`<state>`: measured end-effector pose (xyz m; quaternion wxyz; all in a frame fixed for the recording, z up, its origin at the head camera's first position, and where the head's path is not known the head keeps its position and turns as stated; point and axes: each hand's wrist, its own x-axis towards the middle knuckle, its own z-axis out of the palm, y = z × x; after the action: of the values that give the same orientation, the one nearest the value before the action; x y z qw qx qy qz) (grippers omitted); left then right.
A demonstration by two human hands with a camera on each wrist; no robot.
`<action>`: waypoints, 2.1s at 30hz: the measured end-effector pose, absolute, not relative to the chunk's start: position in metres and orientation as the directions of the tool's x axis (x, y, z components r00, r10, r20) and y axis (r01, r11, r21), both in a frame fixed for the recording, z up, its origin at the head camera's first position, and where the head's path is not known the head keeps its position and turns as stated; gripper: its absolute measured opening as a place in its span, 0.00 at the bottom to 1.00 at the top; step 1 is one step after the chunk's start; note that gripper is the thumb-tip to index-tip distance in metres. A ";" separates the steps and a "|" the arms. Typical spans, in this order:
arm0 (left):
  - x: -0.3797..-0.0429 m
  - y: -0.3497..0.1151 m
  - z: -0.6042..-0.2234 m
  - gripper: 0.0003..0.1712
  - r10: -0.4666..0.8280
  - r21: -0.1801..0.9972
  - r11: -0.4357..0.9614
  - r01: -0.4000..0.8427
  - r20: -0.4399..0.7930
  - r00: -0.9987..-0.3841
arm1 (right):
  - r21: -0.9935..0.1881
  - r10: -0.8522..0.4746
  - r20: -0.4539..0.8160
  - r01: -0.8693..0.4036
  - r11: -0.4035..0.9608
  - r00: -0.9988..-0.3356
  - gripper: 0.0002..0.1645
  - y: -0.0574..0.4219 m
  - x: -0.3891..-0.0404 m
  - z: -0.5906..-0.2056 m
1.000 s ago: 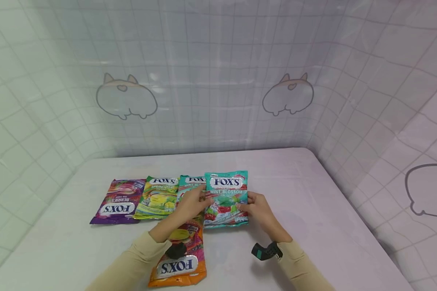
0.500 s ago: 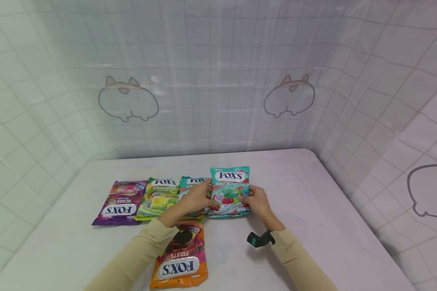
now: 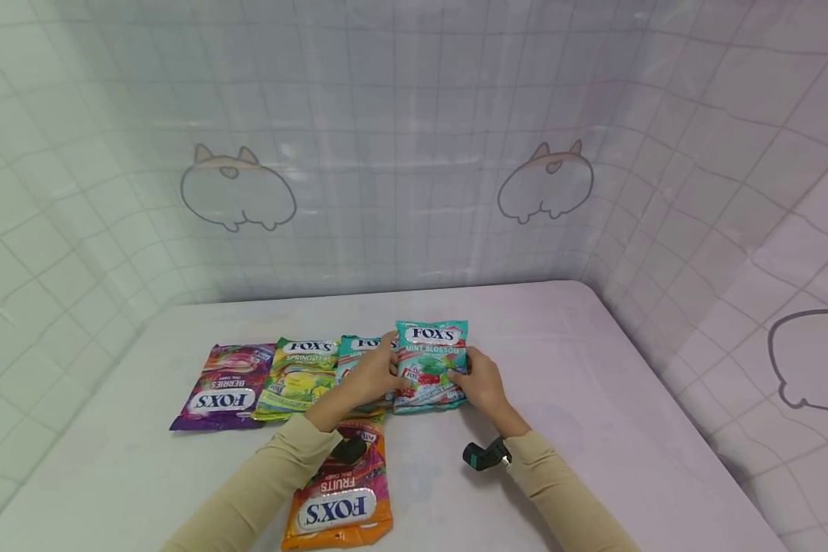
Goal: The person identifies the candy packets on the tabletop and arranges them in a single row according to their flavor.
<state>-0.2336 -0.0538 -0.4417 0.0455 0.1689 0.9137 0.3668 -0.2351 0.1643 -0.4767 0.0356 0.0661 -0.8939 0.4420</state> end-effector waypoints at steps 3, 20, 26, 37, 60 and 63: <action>-0.234 -0.052 -0.442 0.56 0.335 0.673 0.688 0.270 0.035 -0.942 | -0.754 -0.112 0.151 -0.187 0.630 -0.982 0.28 0.166 -0.237 -0.477; -0.245 -0.046 -0.434 0.40 0.370 0.527 0.808 0.263 -0.107 -0.923 | -0.575 -0.355 0.025 -0.304 0.759 -0.935 0.39 0.181 -0.251 -0.466; -0.247 -0.047 -0.429 0.39 0.404 0.499 0.817 0.288 -0.140 -0.904 | -0.585 -0.384 -0.022 -0.300 0.754 -0.923 0.38 0.181 -0.253 -0.462; -0.247 -0.046 -0.426 0.39 0.414 0.482 0.828 0.288 -0.177 -0.893 | -0.567 -0.371 -0.060 -0.274 0.777 -0.927 0.38 0.179 -0.256 -0.461; -0.219 -0.086 -0.430 0.26 0.404 0.718 0.619 0.320 0.058 -0.913 | -0.692 -0.197 0.095 -0.207 0.691 -0.976 0.28 0.165 -0.231 -0.468; -0.203 -0.105 -0.427 0.25 0.354 0.733 0.606 0.308 0.098 -0.930 | -0.697 -0.166 0.104 -0.190 0.691 -0.981 0.26 0.164 -0.225 -0.466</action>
<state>-0.2033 -0.1054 -0.4270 0.0286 0.1849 0.8957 0.4033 -0.2249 0.1637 -0.4660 0.0163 0.0968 -0.9195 0.3807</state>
